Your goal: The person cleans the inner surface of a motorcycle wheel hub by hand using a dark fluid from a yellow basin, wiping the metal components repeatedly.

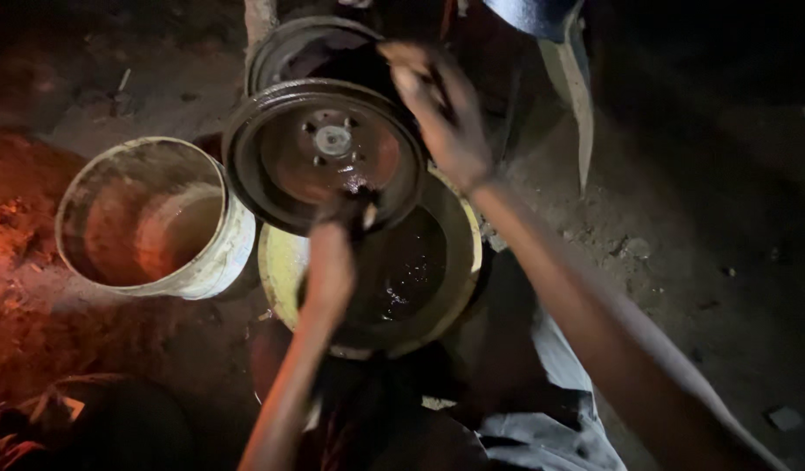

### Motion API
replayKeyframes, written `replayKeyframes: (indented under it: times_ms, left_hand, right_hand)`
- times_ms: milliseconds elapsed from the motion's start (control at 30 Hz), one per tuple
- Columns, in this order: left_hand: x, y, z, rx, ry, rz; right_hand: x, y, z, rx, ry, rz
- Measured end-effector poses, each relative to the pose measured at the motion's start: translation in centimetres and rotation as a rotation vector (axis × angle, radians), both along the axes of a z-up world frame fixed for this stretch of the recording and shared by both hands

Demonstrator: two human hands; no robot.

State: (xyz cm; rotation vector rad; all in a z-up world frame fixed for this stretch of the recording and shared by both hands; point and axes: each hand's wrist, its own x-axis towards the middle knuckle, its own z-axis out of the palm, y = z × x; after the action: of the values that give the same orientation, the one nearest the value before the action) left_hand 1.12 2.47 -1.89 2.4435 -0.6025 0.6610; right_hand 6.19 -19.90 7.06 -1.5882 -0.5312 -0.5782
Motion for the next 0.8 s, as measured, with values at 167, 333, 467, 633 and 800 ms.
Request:
replayKeyframes:
  times_ms: [167,333,467,633,800]
  left_hand:
    - [-1.1,-2.5,2.2,-0.23,0.283,-0.077]
    - [-1.6,0.9,3.9,0.13,0.024,0.096]
    - [-1.2,-4.4,2.1,-0.049,0.112,0.076]
    - [-1.5,1.0,3.4,0.134,0.189,0.097]
    - [-0.6,-3.8,-0.1,0.081,-0.033,0.24]
  right_hand:
    - [4.1,4.7,5.1,-0.546,0.095,0.166]
    - [3.4,1.8,-0.7,-0.314,0.167,0.149]
    - [1.2,2.2,-11.7,0.285,0.274,-0.173]
    - [0.2,-4.2,-14.4,0.475,0.645,0.1]
    - [0.4,-3.6,-1.9,0.026,0.454,0.104]
